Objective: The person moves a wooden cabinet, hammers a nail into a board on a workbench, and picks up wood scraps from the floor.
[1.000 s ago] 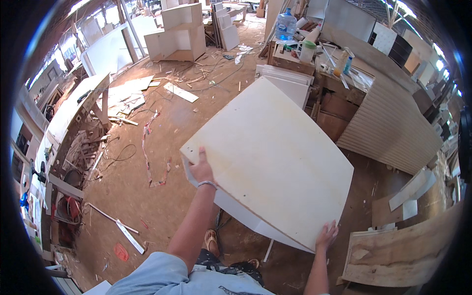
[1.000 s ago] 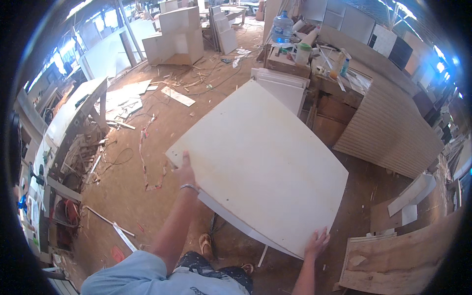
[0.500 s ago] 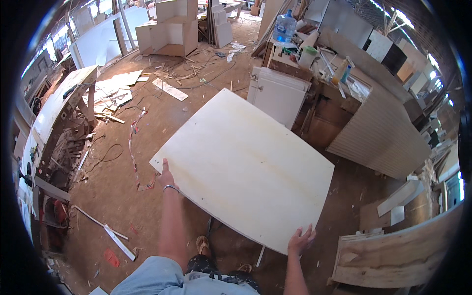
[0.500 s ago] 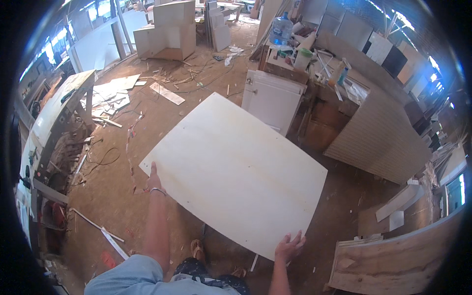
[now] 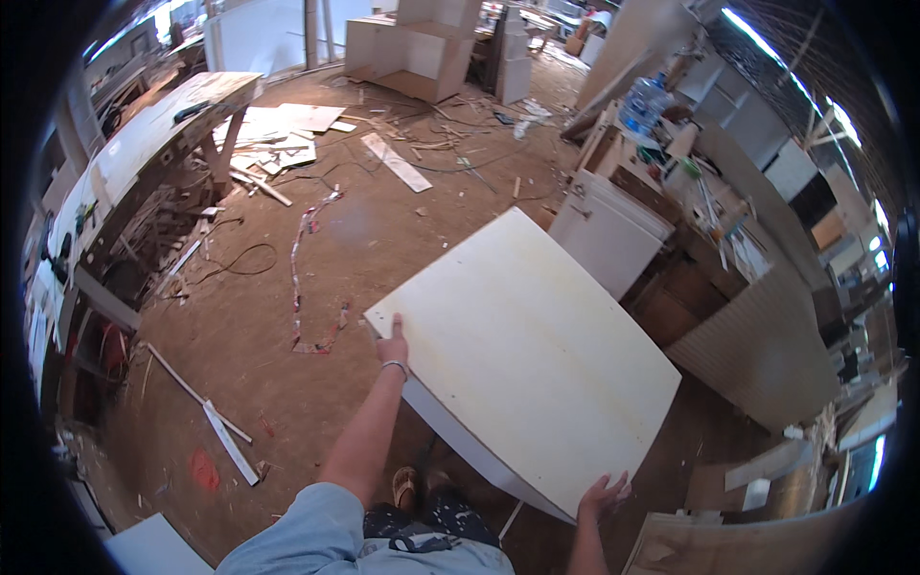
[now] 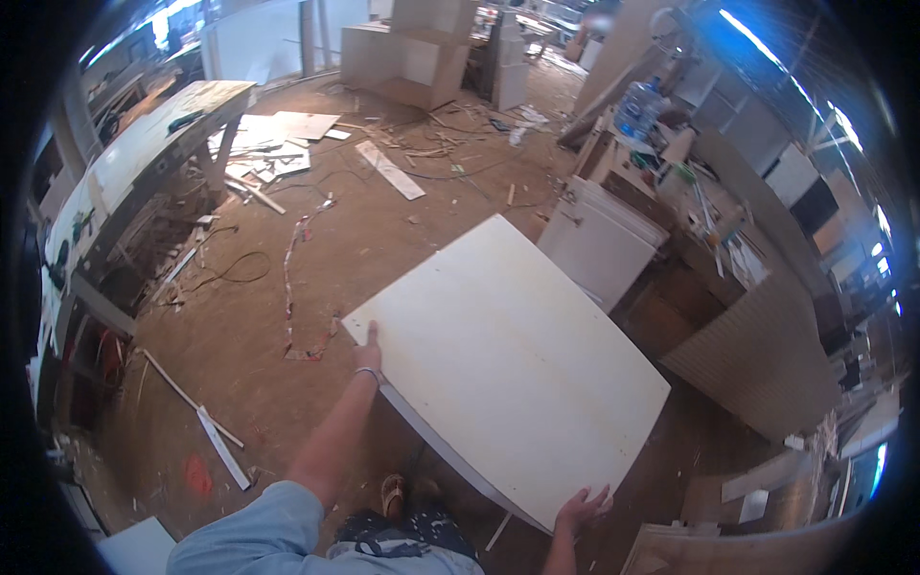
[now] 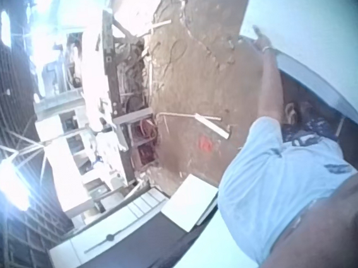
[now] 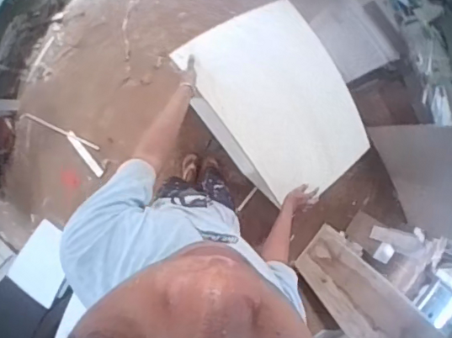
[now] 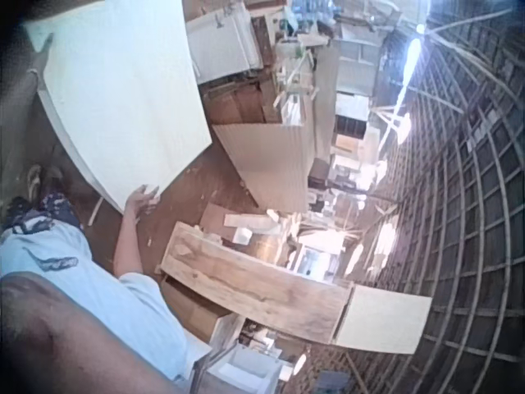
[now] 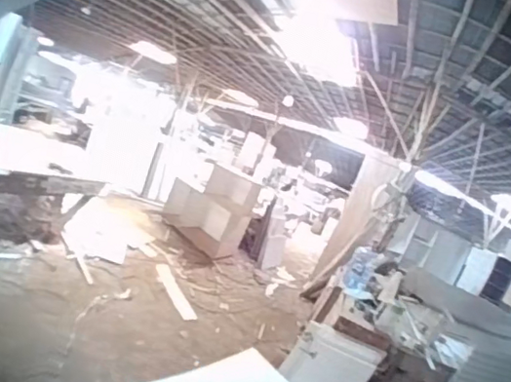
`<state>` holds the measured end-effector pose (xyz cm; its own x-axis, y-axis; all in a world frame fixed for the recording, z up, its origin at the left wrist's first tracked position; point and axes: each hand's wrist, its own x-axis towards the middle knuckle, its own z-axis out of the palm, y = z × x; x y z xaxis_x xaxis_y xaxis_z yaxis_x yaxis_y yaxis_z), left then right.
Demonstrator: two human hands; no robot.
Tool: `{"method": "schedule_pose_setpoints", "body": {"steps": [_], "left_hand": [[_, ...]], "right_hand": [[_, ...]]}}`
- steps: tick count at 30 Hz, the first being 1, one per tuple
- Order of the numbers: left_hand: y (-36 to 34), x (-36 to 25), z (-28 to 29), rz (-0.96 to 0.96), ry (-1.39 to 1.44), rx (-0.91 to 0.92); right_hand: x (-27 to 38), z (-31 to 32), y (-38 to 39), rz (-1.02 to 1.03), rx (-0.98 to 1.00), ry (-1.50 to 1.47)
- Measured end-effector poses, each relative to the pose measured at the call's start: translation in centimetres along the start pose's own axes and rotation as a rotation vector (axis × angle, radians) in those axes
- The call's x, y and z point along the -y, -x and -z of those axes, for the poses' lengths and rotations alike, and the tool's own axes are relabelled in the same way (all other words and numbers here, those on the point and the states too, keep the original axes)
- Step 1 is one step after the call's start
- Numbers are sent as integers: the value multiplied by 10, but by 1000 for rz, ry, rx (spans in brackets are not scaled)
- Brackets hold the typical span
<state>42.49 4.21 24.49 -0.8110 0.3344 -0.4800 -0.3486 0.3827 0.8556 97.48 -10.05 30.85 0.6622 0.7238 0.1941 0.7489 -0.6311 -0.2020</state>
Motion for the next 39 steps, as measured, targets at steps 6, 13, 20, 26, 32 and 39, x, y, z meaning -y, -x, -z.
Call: {"method": "schedule_pose_setpoints", "body": {"steps": [6,13,20,26,32,39], "left_hand": [[-43,-10,55,-202,-202,469],[-104,79,225,-356,-587,1085],[-220,198,610,97,-1470,746],[-226,189,820,196,-617,-311],[-296,206,833,596,-214,-299],[-353,152,923,783,232,-573]], "right_hand": [[-28,-54,-14,260,-188,-95],[141,-53,22,306,-280,119],[500,-111,18,732,-181,-192],[940,-80,428,1292,421,-722],[1028,-13,897,1591,1531,-702],[1008,92,1235,2170,1775,-60]]}}
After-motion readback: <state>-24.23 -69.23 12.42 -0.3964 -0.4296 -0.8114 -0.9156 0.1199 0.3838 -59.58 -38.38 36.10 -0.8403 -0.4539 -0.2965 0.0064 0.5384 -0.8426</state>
